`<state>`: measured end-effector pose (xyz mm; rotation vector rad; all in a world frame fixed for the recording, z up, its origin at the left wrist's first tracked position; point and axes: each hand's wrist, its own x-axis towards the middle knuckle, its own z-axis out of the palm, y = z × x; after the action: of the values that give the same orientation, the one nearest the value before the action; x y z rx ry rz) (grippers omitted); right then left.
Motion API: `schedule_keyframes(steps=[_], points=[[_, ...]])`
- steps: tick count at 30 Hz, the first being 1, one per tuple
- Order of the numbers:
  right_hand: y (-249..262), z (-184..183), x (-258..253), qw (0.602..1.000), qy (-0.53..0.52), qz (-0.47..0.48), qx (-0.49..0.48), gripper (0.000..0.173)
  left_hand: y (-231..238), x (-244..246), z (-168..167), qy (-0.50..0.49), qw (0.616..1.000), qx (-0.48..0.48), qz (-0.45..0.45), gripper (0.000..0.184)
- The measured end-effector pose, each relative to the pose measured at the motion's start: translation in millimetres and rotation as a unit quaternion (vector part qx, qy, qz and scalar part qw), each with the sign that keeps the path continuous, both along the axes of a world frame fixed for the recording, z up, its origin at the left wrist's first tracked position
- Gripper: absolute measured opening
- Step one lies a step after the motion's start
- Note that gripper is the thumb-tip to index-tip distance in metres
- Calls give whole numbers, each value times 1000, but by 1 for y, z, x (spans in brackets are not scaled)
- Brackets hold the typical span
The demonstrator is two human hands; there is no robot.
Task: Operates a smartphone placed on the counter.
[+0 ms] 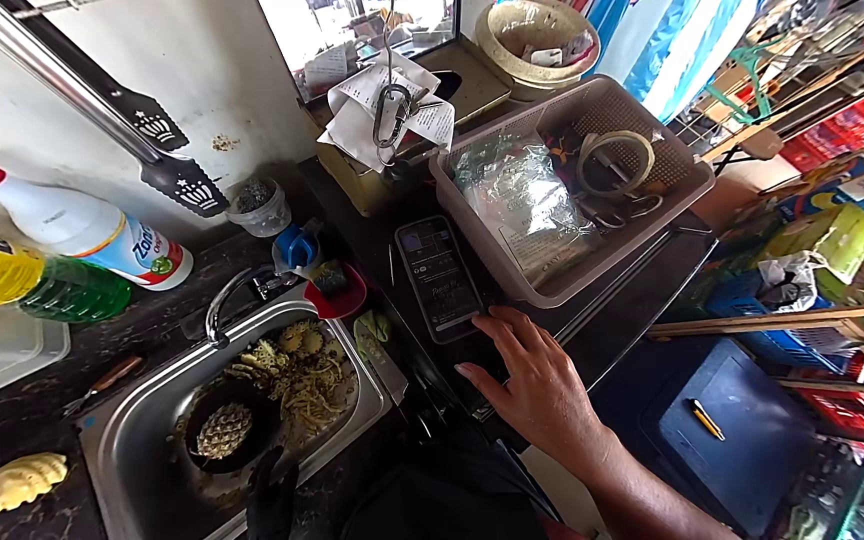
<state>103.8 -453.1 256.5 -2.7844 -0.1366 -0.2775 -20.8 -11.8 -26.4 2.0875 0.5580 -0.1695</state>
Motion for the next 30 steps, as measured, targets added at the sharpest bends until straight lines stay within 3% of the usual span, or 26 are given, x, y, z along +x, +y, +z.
schedule_keyframes(steps=[27, 30], points=[[2, 15, 20, 997, 59, -6, 47, 68, 5, -4, -10, -27, 1000, 3, -5, 50], [4, 16, 18, 997, 58, -4, 42, 67, -6, 3, 14, 2, 1000, -8, 6, 48]])
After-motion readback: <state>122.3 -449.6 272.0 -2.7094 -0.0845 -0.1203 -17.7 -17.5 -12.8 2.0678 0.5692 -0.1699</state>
